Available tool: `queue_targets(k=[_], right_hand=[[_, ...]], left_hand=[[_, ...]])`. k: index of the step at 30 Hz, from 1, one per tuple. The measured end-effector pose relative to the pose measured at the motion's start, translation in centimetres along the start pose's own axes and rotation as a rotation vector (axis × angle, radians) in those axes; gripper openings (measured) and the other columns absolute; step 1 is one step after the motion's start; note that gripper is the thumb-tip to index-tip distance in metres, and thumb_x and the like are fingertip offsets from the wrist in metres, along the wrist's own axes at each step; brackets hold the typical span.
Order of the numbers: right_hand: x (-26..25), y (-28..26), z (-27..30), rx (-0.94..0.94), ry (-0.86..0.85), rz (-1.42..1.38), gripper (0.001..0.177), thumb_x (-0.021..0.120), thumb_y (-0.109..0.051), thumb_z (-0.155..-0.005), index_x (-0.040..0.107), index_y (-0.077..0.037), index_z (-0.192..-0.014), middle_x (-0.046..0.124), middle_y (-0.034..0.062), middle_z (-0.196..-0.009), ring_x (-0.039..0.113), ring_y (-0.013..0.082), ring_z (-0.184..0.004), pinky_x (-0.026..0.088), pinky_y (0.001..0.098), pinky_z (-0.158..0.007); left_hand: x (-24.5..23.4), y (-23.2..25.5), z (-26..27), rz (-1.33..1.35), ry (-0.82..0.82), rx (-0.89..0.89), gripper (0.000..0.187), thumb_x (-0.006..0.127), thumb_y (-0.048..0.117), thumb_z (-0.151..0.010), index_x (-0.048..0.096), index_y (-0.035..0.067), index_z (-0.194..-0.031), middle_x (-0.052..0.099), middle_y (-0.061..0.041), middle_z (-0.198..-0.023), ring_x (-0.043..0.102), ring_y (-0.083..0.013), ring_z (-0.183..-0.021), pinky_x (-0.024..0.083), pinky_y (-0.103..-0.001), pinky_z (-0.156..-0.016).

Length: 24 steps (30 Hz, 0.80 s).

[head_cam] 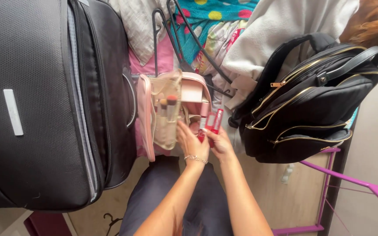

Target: The person places makeup brushes and cosmetic bottles into a pink pouch, then collects lipsticks, a pink container, and a plastic bag from a desk and puts them into a black backpack.

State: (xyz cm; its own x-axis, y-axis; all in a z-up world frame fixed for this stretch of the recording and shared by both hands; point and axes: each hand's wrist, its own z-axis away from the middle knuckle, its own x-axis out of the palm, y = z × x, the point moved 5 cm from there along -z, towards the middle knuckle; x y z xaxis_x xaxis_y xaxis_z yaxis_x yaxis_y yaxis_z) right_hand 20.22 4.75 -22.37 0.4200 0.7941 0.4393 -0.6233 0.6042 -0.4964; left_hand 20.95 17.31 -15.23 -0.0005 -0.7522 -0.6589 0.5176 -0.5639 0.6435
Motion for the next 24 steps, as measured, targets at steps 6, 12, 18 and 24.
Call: queue_targets(k=[6, 12, 18, 24], right_hand=[[4.6, 4.0, -1.8, -0.021, -0.05, 0.21, 0.045, 0.074, -0.001, -0.087, 0.059, -0.005, -0.13, 0.072, 0.0078, -0.111, 0.071, 0.0173, -0.092, 0.059, 0.0329, -0.08], [4.1, 8.1, -6.5, -0.197, 0.018, 0.49, 0.038, 0.073, -0.002, -0.09, 0.062, 0.0, -0.126, 0.07, 0.0066, -0.106, 0.066, 0.0131, -0.091, 0.056, 0.0292, -0.079], [6.4, 6.4, -4.7, -0.229, 0.112, 0.441, 0.037, 0.076, -0.004, -0.089, 0.062, -0.001, -0.123, 0.073, 0.0039, -0.11, 0.067, 0.0093, -0.096, 0.057, 0.0272, -0.084], [7.0, 5.3, -3.1, -0.123, 0.05, 0.411, 0.048, 0.071, -0.001, -0.088, 0.057, -0.005, -0.134, 0.069, 0.0074, -0.11, 0.068, 0.0147, -0.089, 0.057, 0.03, -0.068]], left_hand=[[-2.1, -6.5, -2.8, 0.24, -0.004, -0.166, 0.08, 0.076, 0.026, -0.088, 0.038, -0.004, -0.151, 0.059, -0.027, -0.14, 0.06, -0.0389, -0.13, 0.047, -0.044, -0.11], [0.0, -11.6, -8.1, 0.296, 0.026, -0.259, 0.084, 0.082, 0.027, -0.079, 0.04, -0.001, -0.146, 0.064, -0.022, -0.129, 0.063, -0.036, -0.12, 0.047, -0.043, -0.103], [4.3, -15.3, -9.3, 0.411, -0.067, -0.297, 0.069, 0.061, 0.027, -0.098, 0.033, -0.002, -0.154, 0.059, -0.027, -0.138, 0.06, -0.039, -0.127, 0.045, -0.045, -0.108], [-4.5, -6.7, -6.6, 0.077, -0.235, -0.285, 0.077, 0.061, 0.017, -0.09, 0.025, -0.004, -0.154, 0.057, -0.032, -0.133, 0.061, -0.0467, -0.118, 0.048, -0.05, -0.102]])
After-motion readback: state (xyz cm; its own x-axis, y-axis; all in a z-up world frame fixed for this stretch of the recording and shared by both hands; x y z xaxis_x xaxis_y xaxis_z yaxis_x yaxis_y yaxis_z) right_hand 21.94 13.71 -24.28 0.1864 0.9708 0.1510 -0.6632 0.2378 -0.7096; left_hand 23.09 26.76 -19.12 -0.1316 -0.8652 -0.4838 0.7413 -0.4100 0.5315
